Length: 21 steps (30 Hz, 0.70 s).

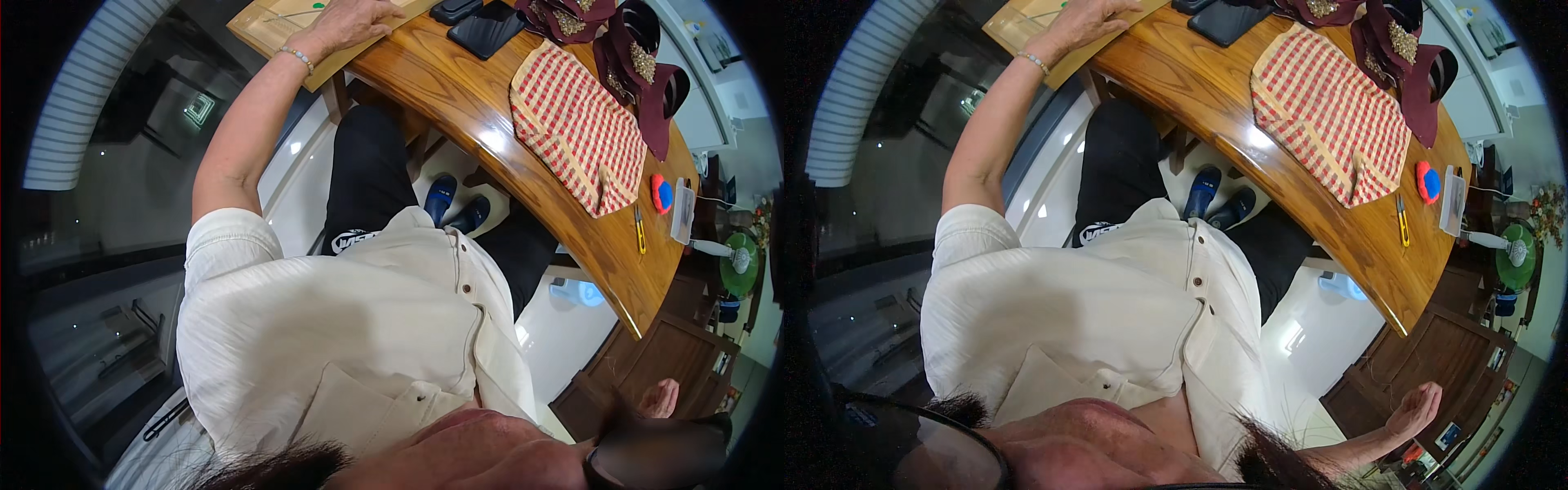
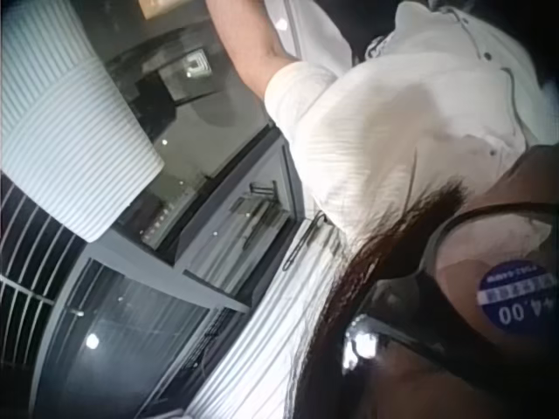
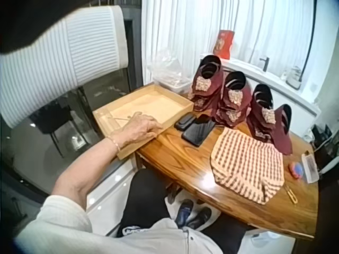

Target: Threading a string through small green beads and assembling a small object on a workbench.

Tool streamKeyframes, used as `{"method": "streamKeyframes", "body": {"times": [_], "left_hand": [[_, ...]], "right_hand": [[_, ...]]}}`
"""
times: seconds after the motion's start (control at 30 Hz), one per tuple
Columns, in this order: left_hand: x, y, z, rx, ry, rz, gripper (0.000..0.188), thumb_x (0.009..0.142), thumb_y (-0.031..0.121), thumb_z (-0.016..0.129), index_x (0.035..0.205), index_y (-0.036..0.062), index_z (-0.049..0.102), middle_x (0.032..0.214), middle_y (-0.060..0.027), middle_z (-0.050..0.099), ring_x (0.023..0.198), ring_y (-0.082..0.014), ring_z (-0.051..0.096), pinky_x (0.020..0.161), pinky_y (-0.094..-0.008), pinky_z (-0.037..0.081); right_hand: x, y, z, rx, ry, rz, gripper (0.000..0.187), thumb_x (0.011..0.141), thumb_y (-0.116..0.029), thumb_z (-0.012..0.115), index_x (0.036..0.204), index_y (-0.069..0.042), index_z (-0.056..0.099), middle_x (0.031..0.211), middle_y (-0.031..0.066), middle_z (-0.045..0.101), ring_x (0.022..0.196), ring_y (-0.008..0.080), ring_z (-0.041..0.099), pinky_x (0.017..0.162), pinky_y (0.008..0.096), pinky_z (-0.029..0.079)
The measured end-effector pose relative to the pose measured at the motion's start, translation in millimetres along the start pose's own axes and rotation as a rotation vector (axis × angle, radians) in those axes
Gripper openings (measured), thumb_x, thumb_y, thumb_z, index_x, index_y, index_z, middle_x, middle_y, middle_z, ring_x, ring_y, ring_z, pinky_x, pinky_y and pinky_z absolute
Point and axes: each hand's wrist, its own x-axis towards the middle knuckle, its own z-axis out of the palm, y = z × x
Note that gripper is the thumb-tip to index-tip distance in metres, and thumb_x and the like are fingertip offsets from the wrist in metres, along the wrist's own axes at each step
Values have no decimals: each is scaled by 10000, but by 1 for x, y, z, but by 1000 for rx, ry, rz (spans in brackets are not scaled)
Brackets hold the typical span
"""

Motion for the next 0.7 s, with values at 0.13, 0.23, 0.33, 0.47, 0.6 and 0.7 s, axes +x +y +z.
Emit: {"method": "streamKeyframes", "body": {"times": [0.13, 0.23, 0.33, 0.47, 0.6, 0.7], "left_hand": [[5, 1, 2, -8, -2, -35, 303, 804, 279, 673, 1081, 158, 665, 1006, -80, 657, 1006, -259, 596, 860, -425, 408], [-1, -1, 3, 8, -15, -65, 312, 804, 267, 668, 1095, 155, 659, 1007, -85, 659, 998, -264, 600, 862, -431, 411], [5, 1, 4, -11, -32, -66, 324, 804, 255, 662, 1111, 150, 651, 1007, -90, 659, 998, -273, 601, 864, -440, 415], [2, 0, 4, -23, -3, -53, 334, 804, 244, 659, 1120, 138, 646, 1005, -106, 666, 982, -301, 609, 845, -442, 440], [2, 2, -1, -39, -11, -63, 318, 804, 246, 661, 1098, 125, 654, 991, -124, 672, 938, -319, 624, 808, -426, 470], [0, 0, 5, -65, 4, -79, 293, 802, 253, 666, 1061, 116, 669, 966, -136, 676, 900, -328, 633, 770, -417, 490]], "right_hand": [[-11, 53, -78, -385, 222, -248, 241, 947, -289, 561, 841, -73, 562, 629, -59, 361, 497, 12, 243, 432, 198, 174], [-28, 70, -117, -523, 276, -96, 288, 964, -329, 513, 835, -77, 561, 654, -56, 384, 512, 23, 245, 436, 198, 178], [-38, 115, -192, -604, 308, -11, 323, 973, -354, 456, 922, -70, 601, 750, -17, 522, 588, 69, 413, 498, 223, 317], [-44, 153, -210, -412, 419, 212, 324, 971, -352, 453, 954, -66, 604, 801, 0, 537, 643, 89, 438, 546, 237, 336], [-45, 184, -222, -288, 474, 365, 328, 970, -349, 449, 986, -62, 606, 851, 18, 552, 699, 110, 463, 594, 251, 354], [-45, 201, -233, -247, 485, 438, 333, 969, -347, 446, 1010, -59, 608, 889, 31, 564, 741, 126, 483, 631, 262, 368]]}}
